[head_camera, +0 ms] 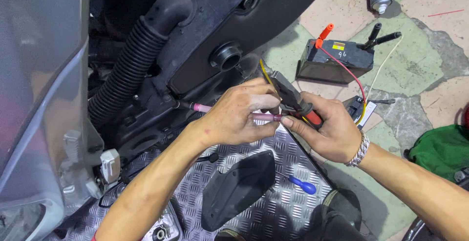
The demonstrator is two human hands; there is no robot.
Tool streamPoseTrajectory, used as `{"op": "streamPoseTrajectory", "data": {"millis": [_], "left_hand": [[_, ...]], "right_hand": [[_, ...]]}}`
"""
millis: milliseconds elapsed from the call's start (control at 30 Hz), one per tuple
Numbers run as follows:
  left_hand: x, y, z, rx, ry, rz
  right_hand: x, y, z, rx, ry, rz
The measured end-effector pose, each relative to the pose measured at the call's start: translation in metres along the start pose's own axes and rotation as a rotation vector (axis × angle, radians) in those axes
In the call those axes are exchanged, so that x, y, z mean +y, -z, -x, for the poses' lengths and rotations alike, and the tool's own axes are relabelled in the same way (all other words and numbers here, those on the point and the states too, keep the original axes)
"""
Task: Repairing motorcycle wiring and installing a plastic body panel
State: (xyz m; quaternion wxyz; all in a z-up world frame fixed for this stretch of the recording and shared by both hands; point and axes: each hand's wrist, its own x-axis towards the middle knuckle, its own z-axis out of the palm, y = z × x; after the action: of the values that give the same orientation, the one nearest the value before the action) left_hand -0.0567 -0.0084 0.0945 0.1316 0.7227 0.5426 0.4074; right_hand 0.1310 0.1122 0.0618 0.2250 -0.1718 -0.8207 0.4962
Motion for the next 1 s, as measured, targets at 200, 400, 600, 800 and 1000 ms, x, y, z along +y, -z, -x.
{"op": "streamPoseTrajectory", "data": {"millis": [200,400,600,800,1000], "left_hand": [[0.014,0.0,0.006,0.113,0.187,-0.089],[0.019,0.021,-0.003,-0.029,0.275,0.151],[0.013,0.017,-0.002,-0.014,0.365,0.132],[0.027,0.024,-0.017,-0.063,0.514,0.129],[-0.015,0.013,-0.033,-0.276,0.985,0.245]], "right_hand": [[-0.017,0.001,-0.015,0.062,0.048,-0.016],[-0.015,-0.001,-0.007,0.092,0.092,0.07],[-0.017,-0.002,-0.011,0.083,0.035,-0.023],[0.008,-0.006,-0.011,0.052,-0.302,-0.466],[0.015,0.0,-0.005,0.048,-0.234,-0.372]]}}
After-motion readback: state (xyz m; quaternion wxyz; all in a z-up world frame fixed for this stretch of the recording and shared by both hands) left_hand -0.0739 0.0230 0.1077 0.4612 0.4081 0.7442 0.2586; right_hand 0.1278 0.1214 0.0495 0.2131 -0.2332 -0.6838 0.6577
